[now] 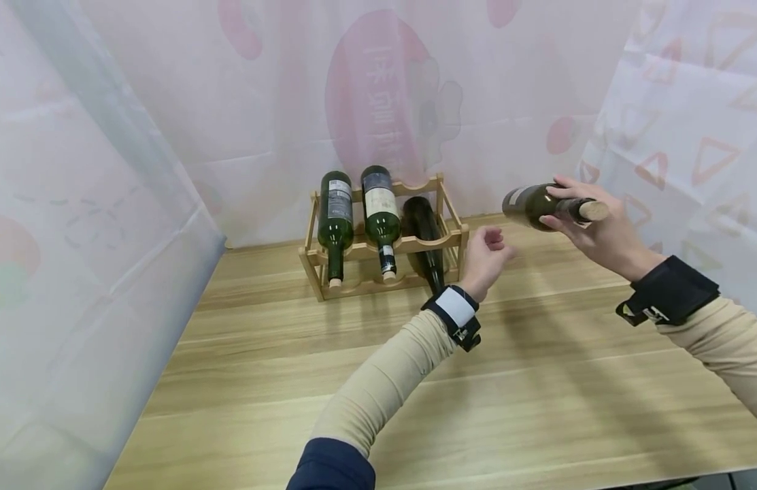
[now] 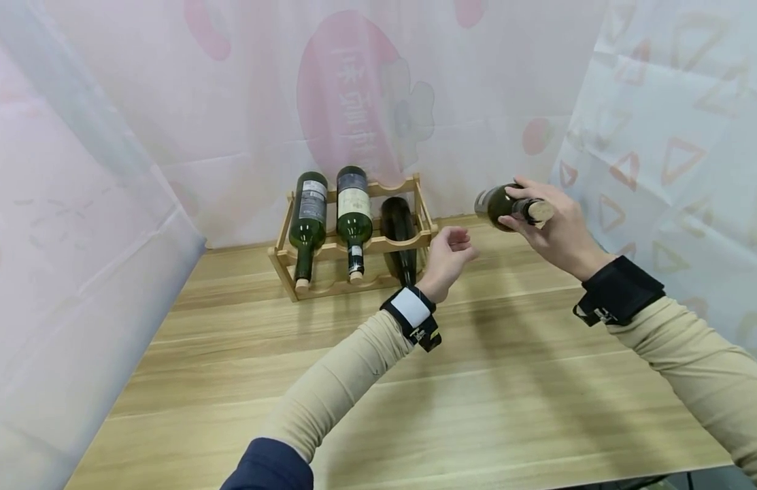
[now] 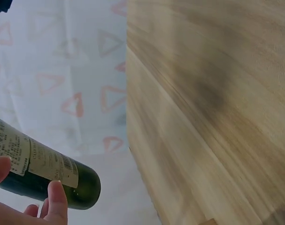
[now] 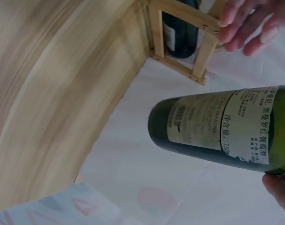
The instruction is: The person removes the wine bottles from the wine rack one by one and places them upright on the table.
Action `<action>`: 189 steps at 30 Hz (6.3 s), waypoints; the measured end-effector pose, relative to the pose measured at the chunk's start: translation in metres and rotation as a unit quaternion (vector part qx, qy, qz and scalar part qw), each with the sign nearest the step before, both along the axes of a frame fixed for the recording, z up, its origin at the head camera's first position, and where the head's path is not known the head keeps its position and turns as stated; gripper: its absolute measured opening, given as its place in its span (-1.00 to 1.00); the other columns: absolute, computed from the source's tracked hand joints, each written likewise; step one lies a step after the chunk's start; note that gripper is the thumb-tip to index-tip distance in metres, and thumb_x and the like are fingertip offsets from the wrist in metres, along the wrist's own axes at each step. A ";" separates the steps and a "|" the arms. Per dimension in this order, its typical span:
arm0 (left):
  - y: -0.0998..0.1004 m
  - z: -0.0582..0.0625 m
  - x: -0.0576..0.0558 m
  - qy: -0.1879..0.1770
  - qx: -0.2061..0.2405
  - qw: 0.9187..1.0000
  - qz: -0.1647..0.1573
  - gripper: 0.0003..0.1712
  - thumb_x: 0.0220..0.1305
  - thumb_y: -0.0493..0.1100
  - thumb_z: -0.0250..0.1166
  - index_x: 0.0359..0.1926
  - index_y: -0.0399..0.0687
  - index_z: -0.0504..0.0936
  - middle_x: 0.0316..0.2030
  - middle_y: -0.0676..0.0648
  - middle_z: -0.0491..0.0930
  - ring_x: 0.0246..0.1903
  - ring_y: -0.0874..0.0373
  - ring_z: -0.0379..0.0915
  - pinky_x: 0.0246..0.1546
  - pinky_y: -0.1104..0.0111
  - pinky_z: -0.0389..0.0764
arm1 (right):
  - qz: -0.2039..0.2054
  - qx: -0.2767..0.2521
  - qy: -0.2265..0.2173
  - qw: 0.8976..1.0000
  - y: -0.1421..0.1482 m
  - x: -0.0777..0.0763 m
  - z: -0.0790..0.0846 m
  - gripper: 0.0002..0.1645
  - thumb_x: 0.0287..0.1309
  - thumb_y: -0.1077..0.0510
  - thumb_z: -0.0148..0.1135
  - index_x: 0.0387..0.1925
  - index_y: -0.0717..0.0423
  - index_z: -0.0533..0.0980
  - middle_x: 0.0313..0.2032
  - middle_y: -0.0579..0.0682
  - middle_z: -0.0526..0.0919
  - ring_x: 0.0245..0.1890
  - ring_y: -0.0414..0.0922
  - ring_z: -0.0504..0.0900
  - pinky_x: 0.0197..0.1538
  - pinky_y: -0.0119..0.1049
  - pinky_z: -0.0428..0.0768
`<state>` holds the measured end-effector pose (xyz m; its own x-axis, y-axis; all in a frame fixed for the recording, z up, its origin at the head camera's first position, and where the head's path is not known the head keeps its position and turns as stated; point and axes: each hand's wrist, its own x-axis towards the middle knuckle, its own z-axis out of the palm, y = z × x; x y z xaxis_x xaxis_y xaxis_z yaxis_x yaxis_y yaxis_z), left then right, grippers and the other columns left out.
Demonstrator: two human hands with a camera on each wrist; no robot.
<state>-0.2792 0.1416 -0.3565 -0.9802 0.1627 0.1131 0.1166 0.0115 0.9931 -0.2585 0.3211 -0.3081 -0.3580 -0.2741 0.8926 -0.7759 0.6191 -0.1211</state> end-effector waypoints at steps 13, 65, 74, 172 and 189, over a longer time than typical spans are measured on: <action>0.005 -0.004 -0.003 0.028 -0.091 0.995 -0.008 -0.20 0.05 -0.21 0.45 0.33 -0.06 0.33 0.25 -0.11 0.44 0.20 0.05 0.41 0.10 0.35 0.51 | 0.025 -0.046 -0.149 0.988 0.006 0.011 0.018 -0.46 -0.19 0.61 0.37 -0.04 0.40 0.57 0.07 -0.31 0.57 -0.02 -0.49 0.59 -0.12 -0.72 0.53; 0.022 -0.018 0.009 0.141 -0.214 0.966 -0.009 -0.28 -0.14 0.03 0.59 0.07 0.02 0.49 -0.10 0.07 0.61 -0.15 0.32 0.50 -0.14 0.53 0.50 | -0.136 -0.062 -0.411 0.899 0.030 0.001 0.053 -0.54 0.37 -0.19 -0.01 -0.01 0.09 0.41 0.02 0.31 0.57 -0.25 -0.60 0.39 -0.13 -0.47 0.33; 0.028 -0.018 0.009 0.130 -0.222 0.966 0.003 -0.28 -0.15 0.04 0.59 0.06 0.03 0.50 -0.10 0.06 0.62 -0.14 0.29 0.52 -0.13 0.51 0.52 | -0.138 -0.060 -0.411 0.899 0.034 -0.002 0.053 -0.54 0.37 -0.19 -0.01 -0.05 0.11 0.42 -0.03 0.25 0.58 -0.27 -0.59 0.40 -0.16 -0.50 0.33; 0.086 -0.038 0.008 0.045 -0.221 0.974 0.008 -0.31 -0.16 -0.03 0.61 -0.03 0.05 0.43 -0.11 0.08 0.58 -0.09 0.30 0.52 -0.05 0.47 0.55 | -0.156 -0.030 -0.355 0.921 0.057 -0.007 0.024 -0.52 0.42 -0.06 -0.05 -0.10 0.34 0.41 -0.20 0.39 0.56 -0.45 -0.48 0.39 -0.39 -0.50 0.34; 0.091 -0.052 0.002 0.026 -0.236 0.971 0.006 -0.28 -0.16 -0.06 0.62 -0.01 0.05 0.39 -0.05 0.04 0.57 -0.03 0.26 0.53 -0.02 0.43 0.57 | -0.139 -0.014 -0.400 0.906 0.051 -0.006 0.012 -0.43 0.45 -0.09 -0.11 0.16 0.33 0.31 -0.01 0.45 0.55 -0.24 -0.34 0.55 -0.18 -0.43 0.43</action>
<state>-0.2770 0.2325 -0.4086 -0.9772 0.1977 0.0775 0.1632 0.4660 0.8696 -0.2649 0.3719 -0.2960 -0.9454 -0.0545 0.3213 -0.2463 0.7650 -0.5950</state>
